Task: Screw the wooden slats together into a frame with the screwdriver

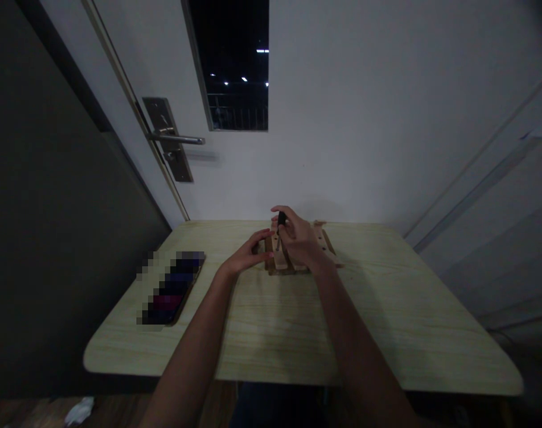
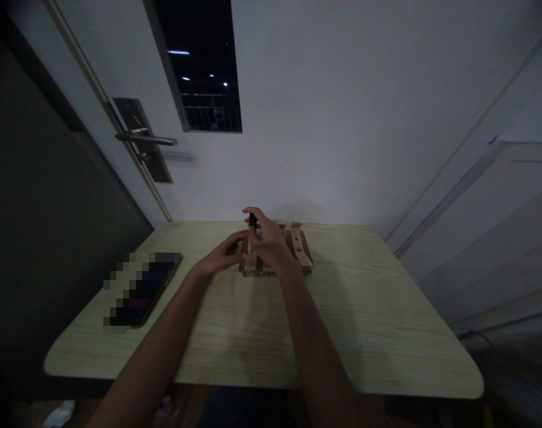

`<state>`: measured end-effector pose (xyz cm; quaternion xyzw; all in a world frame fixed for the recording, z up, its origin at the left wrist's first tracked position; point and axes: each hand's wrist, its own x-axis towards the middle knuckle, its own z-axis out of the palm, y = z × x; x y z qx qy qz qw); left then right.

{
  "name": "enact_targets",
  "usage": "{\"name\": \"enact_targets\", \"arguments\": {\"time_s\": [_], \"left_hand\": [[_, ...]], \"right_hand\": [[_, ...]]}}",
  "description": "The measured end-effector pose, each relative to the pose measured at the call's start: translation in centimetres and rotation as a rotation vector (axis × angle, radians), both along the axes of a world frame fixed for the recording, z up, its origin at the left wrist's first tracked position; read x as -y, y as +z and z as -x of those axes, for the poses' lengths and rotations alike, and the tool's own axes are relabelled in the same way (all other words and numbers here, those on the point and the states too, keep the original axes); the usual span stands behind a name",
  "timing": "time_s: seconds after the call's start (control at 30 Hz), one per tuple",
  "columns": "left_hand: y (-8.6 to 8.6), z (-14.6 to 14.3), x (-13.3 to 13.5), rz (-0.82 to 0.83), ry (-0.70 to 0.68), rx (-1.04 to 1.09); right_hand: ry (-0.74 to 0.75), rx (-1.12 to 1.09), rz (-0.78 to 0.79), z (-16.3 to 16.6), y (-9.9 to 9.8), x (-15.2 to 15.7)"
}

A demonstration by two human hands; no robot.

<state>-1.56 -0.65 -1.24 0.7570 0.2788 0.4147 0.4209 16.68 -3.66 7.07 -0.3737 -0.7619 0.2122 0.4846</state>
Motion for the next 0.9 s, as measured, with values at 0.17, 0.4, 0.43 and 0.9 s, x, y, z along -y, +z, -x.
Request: {"name": "enact_targets", "arguments": {"time_s": [0.17, 0.4, 0.43, 0.9], "left_hand": [[-0.2, 0.1, -0.1, 0.005, 0.013, 0.007], [-1.1, 0.2, -0.7, -0.022, 0.0, 0.018], [-1.1, 0.2, -0.7, -0.021, 0.001, 0.014], [-0.1, 0.0, -0.1, -0.003, 0.002, 0.005]], "right_hand": [[-0.005, 0.043, 0.004, -0.2, 0.1, -0.3], [0.069, -0.02, 0.065, -0.2, 0.0, -0.5], [0.072, -0.042, 0.084, -0.1, 0.0, -0.5], [-0.037, 0.054, 0.013, 0.0, 0.3, 0.2]]}}
